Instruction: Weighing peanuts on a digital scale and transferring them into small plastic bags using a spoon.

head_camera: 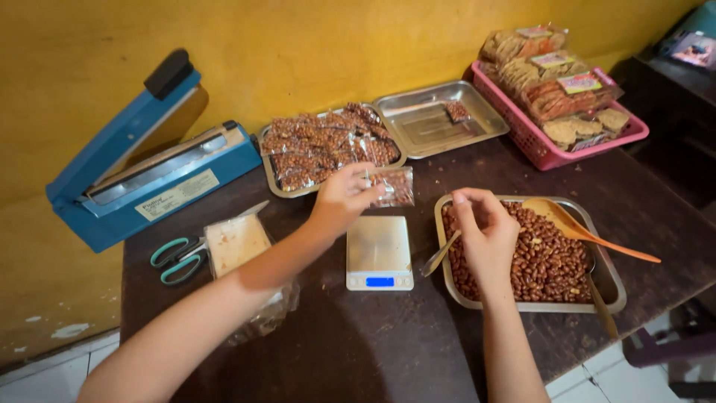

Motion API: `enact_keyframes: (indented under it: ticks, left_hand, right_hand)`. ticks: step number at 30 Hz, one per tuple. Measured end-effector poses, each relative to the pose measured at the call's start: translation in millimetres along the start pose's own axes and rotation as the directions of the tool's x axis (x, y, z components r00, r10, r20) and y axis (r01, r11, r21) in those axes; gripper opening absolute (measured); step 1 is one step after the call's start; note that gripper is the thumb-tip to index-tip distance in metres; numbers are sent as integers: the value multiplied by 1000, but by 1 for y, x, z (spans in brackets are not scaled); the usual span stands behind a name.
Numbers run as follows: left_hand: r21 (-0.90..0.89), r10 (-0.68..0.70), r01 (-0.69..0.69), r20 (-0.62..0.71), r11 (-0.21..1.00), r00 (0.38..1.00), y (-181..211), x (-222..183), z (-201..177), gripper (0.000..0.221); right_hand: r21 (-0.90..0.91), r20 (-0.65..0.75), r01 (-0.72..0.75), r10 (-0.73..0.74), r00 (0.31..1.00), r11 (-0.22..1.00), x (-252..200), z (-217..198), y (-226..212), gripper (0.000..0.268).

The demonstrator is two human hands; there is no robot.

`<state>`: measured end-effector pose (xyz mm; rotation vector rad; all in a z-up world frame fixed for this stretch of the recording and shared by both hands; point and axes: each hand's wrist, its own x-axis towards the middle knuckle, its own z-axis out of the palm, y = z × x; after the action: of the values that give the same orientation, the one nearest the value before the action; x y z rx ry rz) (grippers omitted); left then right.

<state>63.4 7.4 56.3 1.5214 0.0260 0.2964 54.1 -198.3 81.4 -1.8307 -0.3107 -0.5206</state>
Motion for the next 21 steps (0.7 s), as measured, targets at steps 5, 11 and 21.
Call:
enact_keyframes:
  ticks: [5,11,21]
  left_hand:
    - [538,26,16,-71,843,997,7,83,6,26]
    - [772,102,-16,-64,635,993,-8,158,42,19]
    - [982,-58,107,-99,153,993,-79,257,71,9]
  right_hand:
    - [26,-105,-39,41,994,999,5,-5,20,7]
    - [-105,-139,-48,33,990,993,8,-9,17,11]
    - [-341,12,168,-174,985,925,-3,4,14,11]
